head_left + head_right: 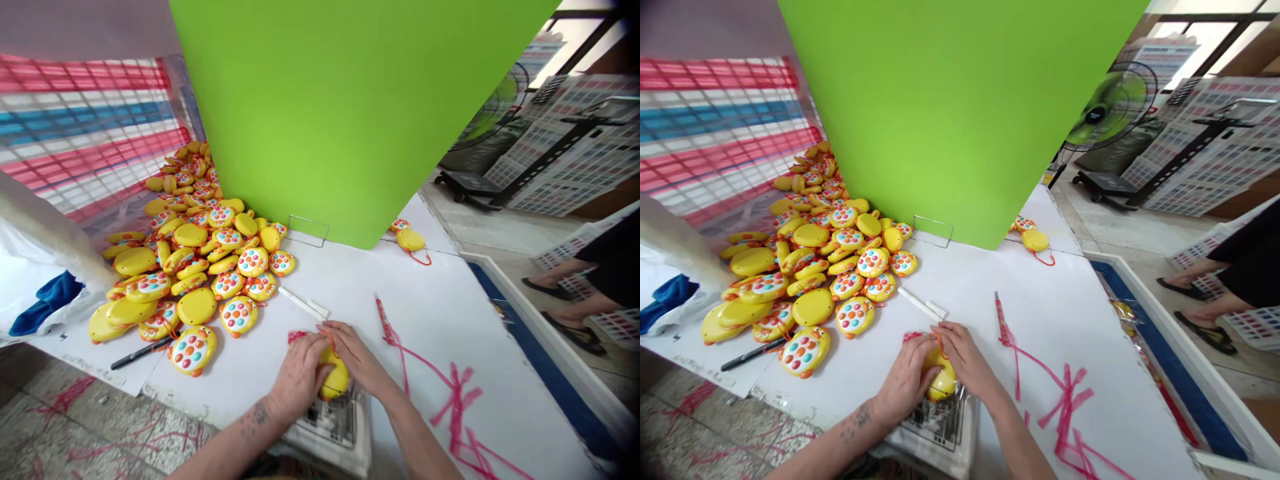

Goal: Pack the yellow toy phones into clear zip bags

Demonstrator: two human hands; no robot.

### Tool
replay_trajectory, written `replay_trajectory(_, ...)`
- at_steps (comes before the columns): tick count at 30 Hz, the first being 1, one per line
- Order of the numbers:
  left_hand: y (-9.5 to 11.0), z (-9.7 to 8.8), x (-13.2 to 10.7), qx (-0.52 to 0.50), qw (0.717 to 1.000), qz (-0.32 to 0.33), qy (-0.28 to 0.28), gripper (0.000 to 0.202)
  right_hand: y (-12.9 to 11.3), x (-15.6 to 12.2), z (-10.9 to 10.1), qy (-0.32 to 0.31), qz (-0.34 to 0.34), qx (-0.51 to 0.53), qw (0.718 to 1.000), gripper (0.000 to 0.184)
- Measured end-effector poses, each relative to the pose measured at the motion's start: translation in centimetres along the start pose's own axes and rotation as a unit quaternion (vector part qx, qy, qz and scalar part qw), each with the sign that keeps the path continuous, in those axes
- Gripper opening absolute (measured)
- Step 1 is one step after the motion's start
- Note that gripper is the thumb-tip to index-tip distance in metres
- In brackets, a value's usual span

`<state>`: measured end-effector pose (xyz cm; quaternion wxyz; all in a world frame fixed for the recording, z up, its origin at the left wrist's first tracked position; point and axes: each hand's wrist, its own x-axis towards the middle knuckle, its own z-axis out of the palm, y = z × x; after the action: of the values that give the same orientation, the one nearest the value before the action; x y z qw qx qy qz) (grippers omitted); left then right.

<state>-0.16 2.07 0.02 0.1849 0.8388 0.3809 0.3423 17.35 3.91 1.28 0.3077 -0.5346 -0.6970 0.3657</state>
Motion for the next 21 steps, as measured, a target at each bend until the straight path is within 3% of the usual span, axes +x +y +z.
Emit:
replay_trajectory(3,-0.1,0.2,0.3,0.010,0.999,-0.011,-0.035,0.027,1.0,-0.6,-1.4,0.069,0.075,-0.037,0.994,0.047)
replay_trajectory(6,-0.2,0.4,0.4,0.016,0.999,-0.024,-0.040,0.025,1.6,-1.5,-2.5,0.066,0.125,-0.068,0.988,0.044)
replay_trajectory(16,0.2,-1.1,1.0,-0.087,0.987,-0.093,-0.096,0.010,1.3,-2.9,-0.5,0.046,0.137,0.002,0.990,0.041)
replay_trajectory(21,1.3,-2.3,2.5,-0.020,0.979,-0.109,-0.169,0.006,-0.4,-2.8,-0.1,0.058,0.136,-0.036,0.988,0.045)
